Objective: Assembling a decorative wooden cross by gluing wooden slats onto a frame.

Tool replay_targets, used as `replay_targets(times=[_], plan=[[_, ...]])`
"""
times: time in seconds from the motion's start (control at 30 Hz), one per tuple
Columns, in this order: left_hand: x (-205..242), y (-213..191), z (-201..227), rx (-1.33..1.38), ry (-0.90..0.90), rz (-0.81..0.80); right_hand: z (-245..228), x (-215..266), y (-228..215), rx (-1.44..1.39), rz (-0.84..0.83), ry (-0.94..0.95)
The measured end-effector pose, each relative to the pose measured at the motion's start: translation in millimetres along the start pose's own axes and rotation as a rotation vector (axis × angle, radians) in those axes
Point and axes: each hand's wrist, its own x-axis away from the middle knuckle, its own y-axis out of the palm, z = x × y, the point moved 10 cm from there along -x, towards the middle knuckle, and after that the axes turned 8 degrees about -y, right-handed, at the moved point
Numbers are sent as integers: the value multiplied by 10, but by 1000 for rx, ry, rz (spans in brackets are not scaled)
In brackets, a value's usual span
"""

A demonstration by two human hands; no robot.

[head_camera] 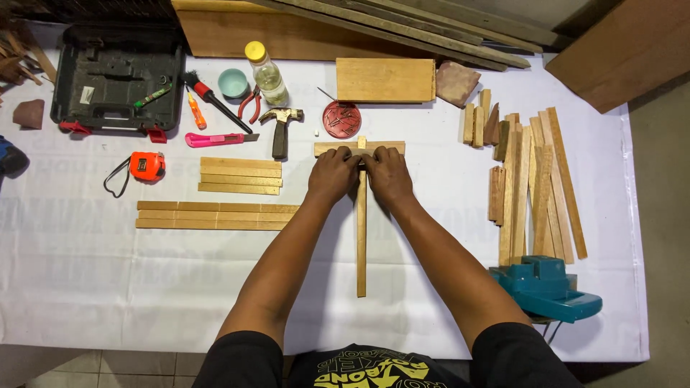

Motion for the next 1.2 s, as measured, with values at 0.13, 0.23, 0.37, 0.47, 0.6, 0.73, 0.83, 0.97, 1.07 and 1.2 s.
replay_targets(times=[0.13,0.23,0.37,0.47,0.6,0.73,0.83,0.97,1.07,1.2], plan=[[-153,58,-63,-15,-34,-26,75,-141,28,9,6,-15],[-202,43,-61,-4,-40,-16,77,-194,-13,-5,8,2],[-142,10,-35,-4,-48,5,57,-124,-14,-18,25,18],[-11,-16,10,0,-35,14,-16,2,-50,1,35,19],[304,-12,102,2,-26,-11,-177,293,-43,1,-2,38],[737,-75,239,7,-6,-15,-431,686,-98,-13,-3,47],[1072,-104,335,13,-13,-41,-646,986,-191,-29,11,59],[1531,-174,455,31,-5,-51,-914,1372,-263,-43,23,90],[1831,-173,545,37,0,-85,-1101,1643,-354,-66,32,96],[2180,-168,673,25,22,-166,-1300,1968,-382,-97,-8,121]])
